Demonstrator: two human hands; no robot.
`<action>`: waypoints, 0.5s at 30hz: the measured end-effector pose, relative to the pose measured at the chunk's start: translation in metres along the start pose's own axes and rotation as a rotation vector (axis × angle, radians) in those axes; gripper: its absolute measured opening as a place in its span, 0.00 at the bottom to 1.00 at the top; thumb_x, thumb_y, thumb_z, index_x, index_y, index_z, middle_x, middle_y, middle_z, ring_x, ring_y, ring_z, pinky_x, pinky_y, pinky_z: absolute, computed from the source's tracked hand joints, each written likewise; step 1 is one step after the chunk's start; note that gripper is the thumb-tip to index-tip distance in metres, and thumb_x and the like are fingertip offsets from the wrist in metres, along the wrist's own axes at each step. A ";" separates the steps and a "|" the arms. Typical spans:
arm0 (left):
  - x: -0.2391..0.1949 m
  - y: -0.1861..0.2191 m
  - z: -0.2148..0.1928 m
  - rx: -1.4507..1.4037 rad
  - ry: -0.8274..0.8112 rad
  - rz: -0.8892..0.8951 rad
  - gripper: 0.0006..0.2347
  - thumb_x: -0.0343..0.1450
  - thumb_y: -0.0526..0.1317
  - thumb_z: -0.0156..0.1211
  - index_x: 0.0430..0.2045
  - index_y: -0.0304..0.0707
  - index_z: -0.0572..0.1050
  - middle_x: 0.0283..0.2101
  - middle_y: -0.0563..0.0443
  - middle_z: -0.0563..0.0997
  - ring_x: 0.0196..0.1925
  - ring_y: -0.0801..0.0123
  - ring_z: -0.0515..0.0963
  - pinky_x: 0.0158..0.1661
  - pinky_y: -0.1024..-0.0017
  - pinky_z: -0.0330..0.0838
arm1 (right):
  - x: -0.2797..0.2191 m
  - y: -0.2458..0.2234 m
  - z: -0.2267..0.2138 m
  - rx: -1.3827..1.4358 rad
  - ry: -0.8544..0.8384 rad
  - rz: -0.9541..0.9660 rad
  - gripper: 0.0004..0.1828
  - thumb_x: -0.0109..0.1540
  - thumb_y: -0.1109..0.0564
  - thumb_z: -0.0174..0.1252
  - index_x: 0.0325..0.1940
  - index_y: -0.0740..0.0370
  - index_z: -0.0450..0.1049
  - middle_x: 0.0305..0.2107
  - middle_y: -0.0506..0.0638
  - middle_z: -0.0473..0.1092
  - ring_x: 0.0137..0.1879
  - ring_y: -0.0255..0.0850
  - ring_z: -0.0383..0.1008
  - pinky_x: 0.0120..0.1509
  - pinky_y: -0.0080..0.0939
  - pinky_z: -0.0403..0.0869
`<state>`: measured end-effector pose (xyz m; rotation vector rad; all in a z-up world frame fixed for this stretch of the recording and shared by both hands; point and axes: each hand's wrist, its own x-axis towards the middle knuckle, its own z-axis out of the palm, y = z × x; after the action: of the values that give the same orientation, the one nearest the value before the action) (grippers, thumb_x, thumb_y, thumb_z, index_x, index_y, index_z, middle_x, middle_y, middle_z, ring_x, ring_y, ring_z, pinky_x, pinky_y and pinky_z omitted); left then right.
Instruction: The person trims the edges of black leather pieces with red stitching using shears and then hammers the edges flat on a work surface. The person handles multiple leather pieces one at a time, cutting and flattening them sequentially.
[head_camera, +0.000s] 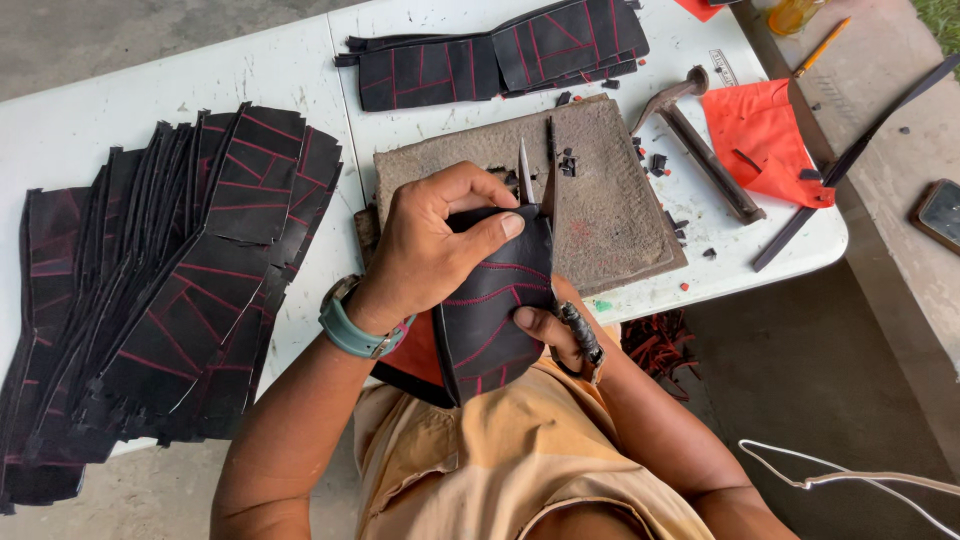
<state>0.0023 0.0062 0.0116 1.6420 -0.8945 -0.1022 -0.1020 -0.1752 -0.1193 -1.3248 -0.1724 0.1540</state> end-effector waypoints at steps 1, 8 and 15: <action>0.001 0.002 -0.002 0.042 -0.009 0.005 0.05 0.72 0.33 0.67 0.37 0.32 0.77 0.40 0.49 0.86 0.50 0.68 0.87 0.51 0.72 0.80 | 0.000 -0.001 -0.002 0.012 0.004 -0.006 0.34 0.60 0.43 0.61 0.63 0.66 0.66 0.49 0.50 0.74 0.55 0.35 0.72 0.60 0.37 0.72; 0.004 0.017 -0.002 0.169 -0.023 0.049 0.05 0.71 0.33 0.68 0.35 0.32 0.78 0.38 0.49 0.86 0.46 0.68 0.88 0.49 0.72 0.80 | -0.003 -0.009 -0.001 -0.015 0.001 0.039 0.33 0.62 0.42 0.61 0.62 0.70 0.70 0.46 0.52 0.75 0.53 0.38 0.73 0.58 0.39 0.73; -0.005 0.011 0.004 0.148 0.050 0.042 0.04 0.73 0.33 0.66 0.35 0.32 0.77 0.37 0.49 0.86 0.43 0.71 0.87 0.45 0.74 0.80 | -0.004 0.002 0.025 0.068 0.093 -0.011 0.30 0.65 0.44 0.58 0.62 0.70 0.71 0.48 0.52 0.76 0.53 0.38 0.75 0.59 0.40 0.75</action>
<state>-0.0085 0.0058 0.0183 1.7538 -0.9152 0.0349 -0.1117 -0.1522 -0.1152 -1.2604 -0.0949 0.0875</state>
